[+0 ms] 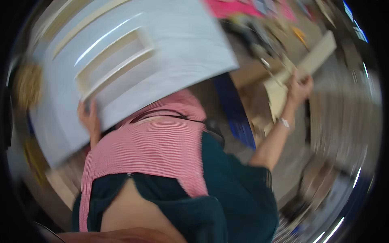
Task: Assemble wooden boxes by gluing and nailing wooden slats together.
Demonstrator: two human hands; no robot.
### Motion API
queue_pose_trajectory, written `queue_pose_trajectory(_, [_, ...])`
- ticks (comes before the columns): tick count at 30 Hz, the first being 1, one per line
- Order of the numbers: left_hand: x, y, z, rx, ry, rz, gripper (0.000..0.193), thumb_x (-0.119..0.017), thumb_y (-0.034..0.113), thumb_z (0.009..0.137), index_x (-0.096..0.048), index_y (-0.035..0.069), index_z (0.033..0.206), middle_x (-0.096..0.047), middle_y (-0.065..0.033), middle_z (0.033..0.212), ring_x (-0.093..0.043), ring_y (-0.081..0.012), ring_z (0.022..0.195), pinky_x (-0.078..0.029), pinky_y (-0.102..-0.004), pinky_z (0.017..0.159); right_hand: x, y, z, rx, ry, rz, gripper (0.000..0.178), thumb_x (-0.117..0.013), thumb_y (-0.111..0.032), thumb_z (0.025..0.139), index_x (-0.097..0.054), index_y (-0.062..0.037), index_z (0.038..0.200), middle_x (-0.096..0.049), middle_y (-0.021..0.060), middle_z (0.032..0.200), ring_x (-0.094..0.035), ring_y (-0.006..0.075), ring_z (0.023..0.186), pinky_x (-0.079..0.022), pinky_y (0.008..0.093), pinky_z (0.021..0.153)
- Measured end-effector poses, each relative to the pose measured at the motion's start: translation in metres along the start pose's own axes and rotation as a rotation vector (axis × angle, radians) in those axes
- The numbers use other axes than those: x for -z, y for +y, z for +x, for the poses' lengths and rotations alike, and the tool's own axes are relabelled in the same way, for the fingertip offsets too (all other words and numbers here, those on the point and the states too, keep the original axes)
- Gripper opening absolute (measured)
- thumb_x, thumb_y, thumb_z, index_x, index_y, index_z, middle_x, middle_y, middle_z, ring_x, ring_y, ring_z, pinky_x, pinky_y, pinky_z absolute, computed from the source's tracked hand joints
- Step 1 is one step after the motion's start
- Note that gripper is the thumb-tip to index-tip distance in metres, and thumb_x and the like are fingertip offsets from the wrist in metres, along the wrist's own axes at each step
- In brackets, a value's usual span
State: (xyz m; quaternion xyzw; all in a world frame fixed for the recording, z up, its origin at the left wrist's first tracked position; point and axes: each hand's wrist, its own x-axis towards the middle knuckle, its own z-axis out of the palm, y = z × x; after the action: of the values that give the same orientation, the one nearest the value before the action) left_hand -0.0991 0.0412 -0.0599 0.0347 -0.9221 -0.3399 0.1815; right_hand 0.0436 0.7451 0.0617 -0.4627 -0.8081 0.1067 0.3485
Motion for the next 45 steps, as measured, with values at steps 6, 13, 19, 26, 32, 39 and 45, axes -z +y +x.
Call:
queue_pose_trajectory(6, [0.008, 0.031, 0.007, -0.033, 0.067, -0.114, 0.037, -0.077, 0.019, 0.082, -0.071, 0.001, 0.113, -0.069, -0.0129, 0.117, -0.061, -0.0286, 0.109, -0.046, -0.0376, 0.098, -0.044, -0.239, -0.105, 1.064, -0.751, 0.511, 0.08, -0.081, -0.004, 0.065, -0.052, -0.0028, 0.14, -0.06, 0.0144, 0.134, -0.058, 0.0295, 0.119, -0.046, 0.0381, 0.103])
queue_pose_trajectory(13, [0.022, 0.061, 0.005, 0.057, 0.104, -0.147, 0.031, -0.079, 0.02, 0.081, -0.076, 0.004, 0.107, -0.074, -0.0089, 0.102, -0.064, -0.0227, 0.091, -0.052, -0.0323, 0.081, -0.078, -0.348, -0.172, 1.505, -0.966, 0.554, 0.086, -0.082, -0.008, 0.06, -0.052, -0.0053, 0.14, -0.056, 0.0135, 0.141, -0.055, 0.0315, 0.124, -0.044, 0.0406, 0.108])
queue_pose_trajectory(19, [0.024, 0.067, 0.012, 0.001, 0.154, -0.079, 0.027, -0.079, 0.02, 0.08, -0.078, 0.005, 0.101, -0.076, -0.0074, 0.092, -0.065, -0.0226, 0.081, -0.053, -0.0324, 0.076, -0.095, -0.366, -0.187, 1.59, -1.007, 0.507, 0.085, -0.083, -0.014, 0.062, -0.052, -0.0075, 0.141, -0.056, 0.0101, 0.142, -0.055, 0.0308, 0.125, -0.043, 0.0401, 0.11])
queue_pose_trajectory(26, [0.027, 0.067, 0.018, -0.048, 0.128, -0.006, 0.023, -0.079, 0.022, 0.08, -0.079, 0.004, 0.094, -0.077, -0.0053, 0.088, -0.065, -0.0219, 0.077, -0.052, -0.0318, 0.072, -0.115, -0.368, -0.19, 1.646, -0.945, 0.414, 0.084, -0.084, -0.019, 0.065, -0.052, -0.0089, 0.142, -0.058, 0.0094, 0.141, -0.055, 0.03, 0.127, -0.043, 0.0381, 0.111])
queue_pose_trajectory(32, [0.03, 0.065, 0.019, -0.115, 0.132, 0.089, 0.02, -0.078, 0.021, 0.081, -0.079, 0.005, 0.092, -0.077, -0.0043, 0.085, -0.065, -0.0211, 0.074, -0.05, -0.0317, 0.07, -0.13, -0.367, -0.194, 1.693, -0.913, 0.336, 0.085, -0.084, -0.02, 0.067, -0.049, -0.0124, 0.144, -0.058, 0.0092, 0.142, -0.055, 0.0314, 0.128, -0.042, 0.0396, 0.113])
queue_pose_trajectory(39, [0.033, 0.069, 0.016, -0.154, 0.12, 0.161, 0.018, -0.077, 0.019, 0.082, -0.079, 0.004, 0.091, -0.076, -0.0043, 0.083, -0.065, -0.021, 0.073, -0.049, -0.0319, 0.071, -0.129, -0.369, -0.201, 1.76, -0.81, 0.349, 0.069, -0.081, -0.02, 0.075, -0.056, -0.0086, 0.137, -0.063, 0.0099, 0.133, -0.061, 0.0297, 0.118, -0.048, 0.0374, 0.105])
queue_pose_trajectory(45, [0.034, 0.069, 0.022, -0.158, 0.059, 0.121, 0.018, -0.077, 0.018, 0.083, -0.079, 0.003, 0.091, -0.076, -0.0057, 0.084, -0.065, -0.0214, 0.075, -0.05, -0.0316, 0.071, -0.143, -0.362, -0.195, 1.834, -0.74, 0.249, 0.076, -0.083, -0.016, 0.074, -0.05, -0.0134, 0.143, -0.058, 0.0089, 0.141, -0.056, 0.0294, 0.127, -0.045, 0.0385, 0.112])
